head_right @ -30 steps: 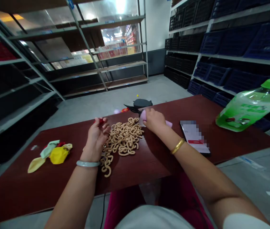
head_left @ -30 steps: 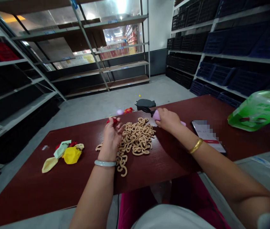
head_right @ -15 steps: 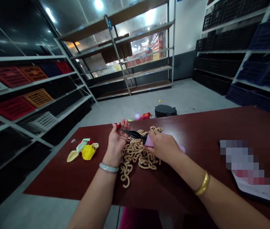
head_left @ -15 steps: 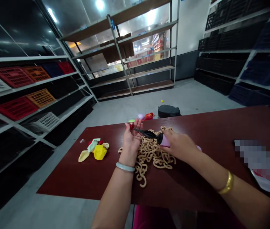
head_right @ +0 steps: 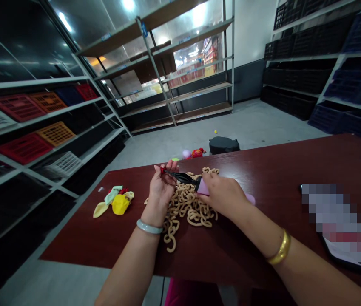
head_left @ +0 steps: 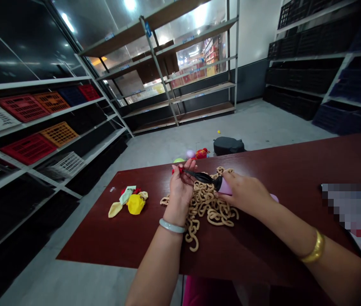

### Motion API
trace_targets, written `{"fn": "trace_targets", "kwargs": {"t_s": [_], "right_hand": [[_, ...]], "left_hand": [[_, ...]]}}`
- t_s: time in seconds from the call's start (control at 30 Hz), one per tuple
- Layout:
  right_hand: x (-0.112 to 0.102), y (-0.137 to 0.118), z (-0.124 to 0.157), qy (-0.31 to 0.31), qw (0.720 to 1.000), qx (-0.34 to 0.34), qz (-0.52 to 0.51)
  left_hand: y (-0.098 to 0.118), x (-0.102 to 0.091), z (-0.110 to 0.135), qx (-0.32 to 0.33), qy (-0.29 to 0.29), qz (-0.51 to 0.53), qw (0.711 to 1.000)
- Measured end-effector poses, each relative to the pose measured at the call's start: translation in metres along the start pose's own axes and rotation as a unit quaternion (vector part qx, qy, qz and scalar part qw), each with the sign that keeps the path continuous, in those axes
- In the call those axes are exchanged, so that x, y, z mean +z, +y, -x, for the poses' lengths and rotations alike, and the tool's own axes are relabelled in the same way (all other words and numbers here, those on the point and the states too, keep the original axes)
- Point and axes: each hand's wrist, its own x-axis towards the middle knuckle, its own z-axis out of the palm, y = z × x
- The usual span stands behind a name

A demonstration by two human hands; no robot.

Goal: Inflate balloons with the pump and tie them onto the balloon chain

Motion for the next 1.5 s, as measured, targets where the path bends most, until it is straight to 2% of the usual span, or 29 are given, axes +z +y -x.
{"fn": "trace_targets", "kwargs": {"t_s": [0.3,0.53,0.67,0.77,0.93,1.0,1.17,1.3,1.4,1.5], "right_hand": [[0.003,0.001,0.0,0.008,1.0,-0.004,-0.007],[0.002,0.002,-0.001,0.01,1.0,-0.01,0.0],[-0.001,0.004,-0.001,0.017,0.999,-0.02,0.019],[-0.004,0.004,-0.001,0.026,0.999,-0.023,0.035],[-0.009,0.001,-0.001,0.029,0.998,-0.02,0.05],[-0.01,-0.002,-0.001,0.033,0.998,-0.027,0.052],[-0.008,-0.012,0.001,0.025,0.998,-0.046,0.041],[-0.008,-0.022,0.003,0.006,0.998,-0.046,0.036],[-0.01,-0.026,0.005,0.003,0.998,-0.044,0.034],[-0.012,-0.021,0.005,-0.002,0.998,-0.052,0.026]], "left_hand": [[-0.015,0.011,0.013,0.04,-0.062,-0.085,0.994],[-0.029,0.016,0.025,0.068,-0.07,-0.1,0.99],[-0.039,0.018,0.032,0.028,-0.069,-0.106,0.992],[-0.041,0.02,0.035,-0.01,-0.077,-0.062,0.995],[-0.026,0.023,0.034,-0.09,-0.095,0.002,0.991],[-0.022,0.024,0.033,-0.097,-0.088,0.024,0.991],[-0.027,0.028,0.033,-0.057,0.015,0.051,0.997],[-0.028,0.029,0.033,-0.005,0.021,0.058,0.998],[-0.01,0.026,0.027,0.024,0.012,0.054,0.998],[0.02,0.018,0.018,0.062,0.008,0.058,0.996]]}}
